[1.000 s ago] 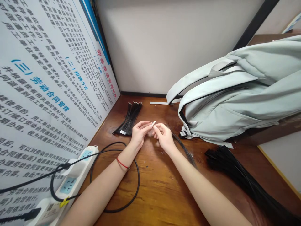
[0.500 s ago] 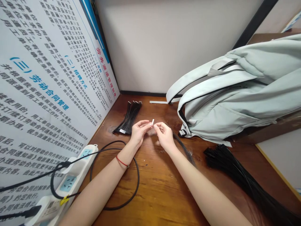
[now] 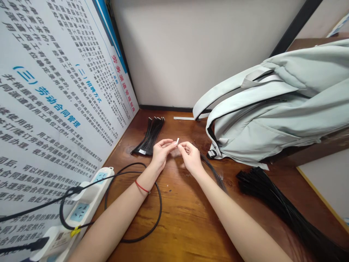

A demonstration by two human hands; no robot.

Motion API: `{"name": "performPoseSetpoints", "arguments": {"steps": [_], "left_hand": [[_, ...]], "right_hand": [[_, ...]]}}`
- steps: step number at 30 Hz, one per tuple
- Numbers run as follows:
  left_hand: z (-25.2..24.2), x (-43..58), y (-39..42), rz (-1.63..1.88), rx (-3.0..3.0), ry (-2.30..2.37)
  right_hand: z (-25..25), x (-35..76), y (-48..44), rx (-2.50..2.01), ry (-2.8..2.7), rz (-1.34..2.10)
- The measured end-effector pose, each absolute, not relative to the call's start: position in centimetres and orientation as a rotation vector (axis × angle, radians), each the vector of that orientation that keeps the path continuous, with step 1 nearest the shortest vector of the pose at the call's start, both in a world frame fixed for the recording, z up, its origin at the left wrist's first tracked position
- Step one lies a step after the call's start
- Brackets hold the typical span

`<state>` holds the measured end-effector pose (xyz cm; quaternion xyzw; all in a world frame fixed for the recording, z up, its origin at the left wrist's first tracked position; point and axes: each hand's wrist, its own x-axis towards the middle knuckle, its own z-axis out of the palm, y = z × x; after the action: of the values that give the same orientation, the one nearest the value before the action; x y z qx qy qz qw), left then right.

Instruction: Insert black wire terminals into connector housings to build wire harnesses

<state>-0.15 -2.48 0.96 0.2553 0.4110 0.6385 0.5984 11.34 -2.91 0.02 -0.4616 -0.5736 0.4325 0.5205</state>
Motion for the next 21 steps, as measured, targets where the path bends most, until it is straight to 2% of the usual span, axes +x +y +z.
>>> {"name": "performPoseSetpoints", "arguments": {"steps": [21], "left_hand": [[1.18,-0.50,-2.48,1.366,0.714,1.028]], "right_hand": [[0.04,11.50,-3.04,-1.120,-1.412,1.024]]}}
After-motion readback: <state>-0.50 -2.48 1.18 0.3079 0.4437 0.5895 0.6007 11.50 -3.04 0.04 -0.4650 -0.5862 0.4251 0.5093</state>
